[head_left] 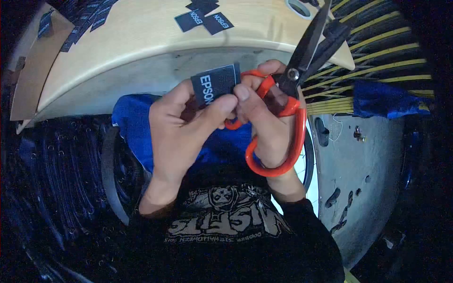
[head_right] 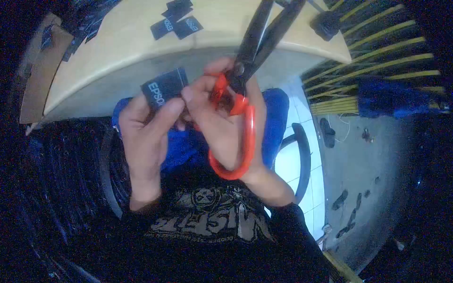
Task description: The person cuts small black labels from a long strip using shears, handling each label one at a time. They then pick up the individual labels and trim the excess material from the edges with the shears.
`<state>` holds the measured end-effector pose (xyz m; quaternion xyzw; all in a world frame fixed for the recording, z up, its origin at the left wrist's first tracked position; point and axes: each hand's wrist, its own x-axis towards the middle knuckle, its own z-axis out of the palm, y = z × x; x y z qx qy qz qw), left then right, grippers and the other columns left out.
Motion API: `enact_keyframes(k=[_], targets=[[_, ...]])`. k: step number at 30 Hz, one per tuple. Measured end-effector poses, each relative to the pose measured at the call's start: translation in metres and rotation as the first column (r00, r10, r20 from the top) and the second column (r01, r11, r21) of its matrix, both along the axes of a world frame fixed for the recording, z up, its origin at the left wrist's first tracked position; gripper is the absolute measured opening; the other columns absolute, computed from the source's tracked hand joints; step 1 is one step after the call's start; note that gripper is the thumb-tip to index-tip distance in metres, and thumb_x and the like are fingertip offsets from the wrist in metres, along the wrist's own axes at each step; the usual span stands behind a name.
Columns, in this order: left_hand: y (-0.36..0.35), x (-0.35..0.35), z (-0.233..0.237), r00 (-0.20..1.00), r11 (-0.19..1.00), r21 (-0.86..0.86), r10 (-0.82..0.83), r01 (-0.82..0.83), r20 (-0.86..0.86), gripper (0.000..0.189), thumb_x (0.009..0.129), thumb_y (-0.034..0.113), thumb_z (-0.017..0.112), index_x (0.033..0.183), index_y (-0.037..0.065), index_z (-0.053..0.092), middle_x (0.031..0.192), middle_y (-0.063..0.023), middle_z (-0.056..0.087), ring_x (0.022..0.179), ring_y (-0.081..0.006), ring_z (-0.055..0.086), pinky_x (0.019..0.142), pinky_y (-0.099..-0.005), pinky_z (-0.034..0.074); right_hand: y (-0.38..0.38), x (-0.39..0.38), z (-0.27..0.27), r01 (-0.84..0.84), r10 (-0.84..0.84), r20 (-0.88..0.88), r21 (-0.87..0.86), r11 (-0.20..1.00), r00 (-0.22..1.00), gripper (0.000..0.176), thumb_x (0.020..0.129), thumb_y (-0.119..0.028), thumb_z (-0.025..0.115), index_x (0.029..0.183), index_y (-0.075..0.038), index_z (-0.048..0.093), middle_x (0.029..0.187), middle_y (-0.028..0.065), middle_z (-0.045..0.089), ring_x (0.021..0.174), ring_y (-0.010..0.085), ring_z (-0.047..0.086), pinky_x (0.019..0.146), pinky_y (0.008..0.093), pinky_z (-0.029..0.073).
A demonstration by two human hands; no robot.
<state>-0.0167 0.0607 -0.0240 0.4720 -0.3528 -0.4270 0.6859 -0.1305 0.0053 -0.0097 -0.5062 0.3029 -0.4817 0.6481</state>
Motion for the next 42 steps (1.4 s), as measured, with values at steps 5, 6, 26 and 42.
enact_keyframes(k=[5, 6, 26, 42], targets=[[-0.005, -0.01, 0.003, 0.978, 0.988, -0.014, 0.15, -0.154, -0.146, 0.013, 0.08, 0.007, 0.065, 0.089, -0.002, 0.062, 0.07, -0.0037, 0.062, 0.058, -0.0056, 0.054, 0.051, -0.0175, 0.042, 0.001, 0.008, 0.001, -0.009, 0.007, 0.146, 0.018, 1.0, 0.989, 0.032, 0.079, 0.006, 0.057, 0.106, 0.002, 0.039, 0.078, 0.0076, 0.057, 0.065, 0.0109, 0.056, 0.054, 0.0214, 0.045], [-0.005, -0.011, 0.003, 0.967, 0.985, -0.042, 0.158, -0.17, -0.198, 0.013, 0.079, 0.006, 0.065, 0.088, -0.002, 0.062, 0.07, -0.0035, 0.062, 0.057, -0.0052, 0.054, 0.051, -0.0172, 0.041, 0.002, 0.009, 0.004, -0.003, -0.002, 0.138, 0.032, 0.999, 0.99, 0.032, 0.079, 0.006, 0.056, 0.105, 0.002, 0.038, 0.078, 0.0084, 0.057, 0.065, 0.0113, 0.056, 0.054, 0.0218, 0.045], [-0.006, -0.011, 0.024, 0.951, 0.961, -0.032, 0.265, -0.273, -0.161, 0.019, 0.078, 0.011, 0.068, 0.089, -0.002, 0.06, 0.071, -0.0055, 0.063, 0.062, -0.0056, 0.056, 0.058, -0.017, 0.044, 0.047, -0.019, -0.017, -0.243, 0.182, -0.39, -0.113, 0.963, 0.903, 0.049, 0.071, -0.026, 0.074, 0.104, -0.004, 0.044, 0.07, 0.0036, 0.05, 0.059, 0.0117, 0.05, 0.053, 0.0244, 0.042], [-0.002, -0.019, 0.03, 0.938, 0.942, -0.096, 0.302, -0.321, -0.169, 0.015, 0.078, 0.003, 0.067, 0.089, -0.003, 0.059, 0.068, -0.0021, 0.06, 0.052, -0.0015, 0.05, 0.045, -0.0149, 0.039, 0.049, -0.015, -0.002, -0.314, 0.262, -0.368, -0.087, 0.946, 0.892, 0.048, 0.08, -0.027, 0.064, 0.11, 0.002, 0.04, 0.078, 0.0024, 0.045, 0.065, 0.0068, 0.04, 0.055, 0.0203, 0.031]])
